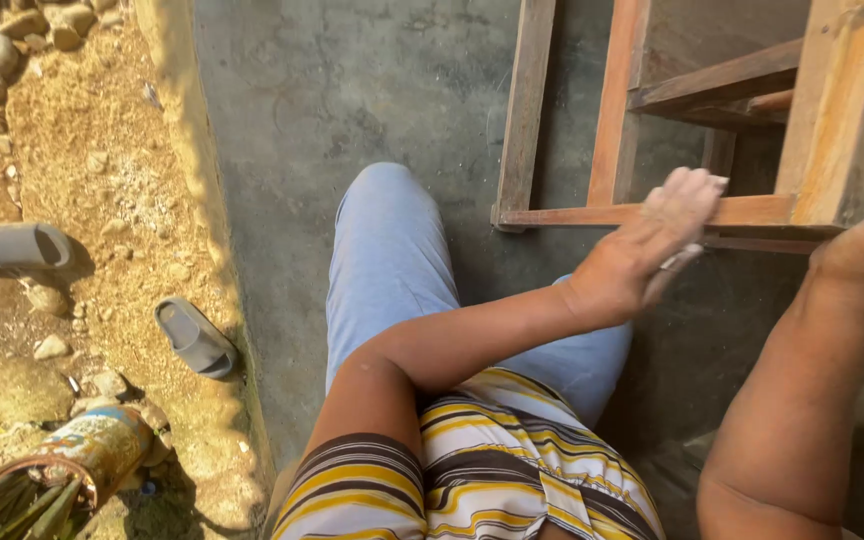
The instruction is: Sanding a wooden chair frame with sandpaper to smooth the surface.
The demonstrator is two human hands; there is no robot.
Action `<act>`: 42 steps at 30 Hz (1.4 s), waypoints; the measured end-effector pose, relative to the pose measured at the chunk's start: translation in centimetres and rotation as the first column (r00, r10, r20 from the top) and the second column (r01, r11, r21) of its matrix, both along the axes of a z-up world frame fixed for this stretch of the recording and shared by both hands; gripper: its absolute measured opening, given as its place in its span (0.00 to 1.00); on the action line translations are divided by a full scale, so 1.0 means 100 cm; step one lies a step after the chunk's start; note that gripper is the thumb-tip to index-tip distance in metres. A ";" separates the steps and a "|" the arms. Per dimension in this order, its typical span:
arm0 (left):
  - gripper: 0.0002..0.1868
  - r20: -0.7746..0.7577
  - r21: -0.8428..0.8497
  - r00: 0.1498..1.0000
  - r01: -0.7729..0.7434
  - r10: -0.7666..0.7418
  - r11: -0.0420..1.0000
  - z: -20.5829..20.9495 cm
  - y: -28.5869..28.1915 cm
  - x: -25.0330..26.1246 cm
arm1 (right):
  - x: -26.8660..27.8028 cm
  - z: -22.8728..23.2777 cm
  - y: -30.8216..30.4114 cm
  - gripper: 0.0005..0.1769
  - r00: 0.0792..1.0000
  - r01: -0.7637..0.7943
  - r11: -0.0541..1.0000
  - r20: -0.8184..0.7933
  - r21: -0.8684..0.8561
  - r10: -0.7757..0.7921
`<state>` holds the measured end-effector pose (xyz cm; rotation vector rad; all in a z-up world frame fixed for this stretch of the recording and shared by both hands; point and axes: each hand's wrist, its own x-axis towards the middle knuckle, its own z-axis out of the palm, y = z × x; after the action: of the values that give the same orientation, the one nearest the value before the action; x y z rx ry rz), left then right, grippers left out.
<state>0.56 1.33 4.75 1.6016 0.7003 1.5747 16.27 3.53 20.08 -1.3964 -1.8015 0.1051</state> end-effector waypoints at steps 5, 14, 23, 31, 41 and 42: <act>0.33 0.029 0.123 0.985 0.164 -0.169 0.979 0.014 0.006 -0.007 | -0.057 0.026 0.009 0.27 0.998 0.001 0.998 0.057 0.065 -0.005; 0.33 -0.002 0.149 0.989 0.145 -0.146 0.978 0.020 0.014 0.003 | -0.053 0.025 0.005 0.25 0.996 -0.059 0.998 0.071 0.032 0.056; 0.32 -0.055 0.124 0.986 0.161 -0.156 0.979 0.029 0.019 0.000 | -0.051 0.024 0.006 0.24 0.991 -0.063 0.995 0.123 0.078 0.053; 0.27 -0.293 -0.456 0.937 0.041 -0.193 0.889 -0.166 -0.002 -0.021 | -0.052 0.028 0.009 0.25 0.997 -0.080 0.994 0.026 0.073 0.078; 0.23 0.053 -0.289 0.994 0.111 -0.100 0.951 -0.093 -0.004 -0.009 | -0.043 0.019 0.007 0.23 0.997 -0.077 0.997 0.022 -0.001 0.077; 0.27 -0.023 -0.451 0.994 0.084 -0.106 0.889 -0.135 -0.009 -0.002 | -0.040 0.018 0.008 0.23 0.997 -0.041 0.999 0.070 0.029 0.039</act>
<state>0.36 0.45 -8.73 1.3056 0.9209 1.1958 12.29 4.29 21.85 -1.3577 -1.8815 0.0505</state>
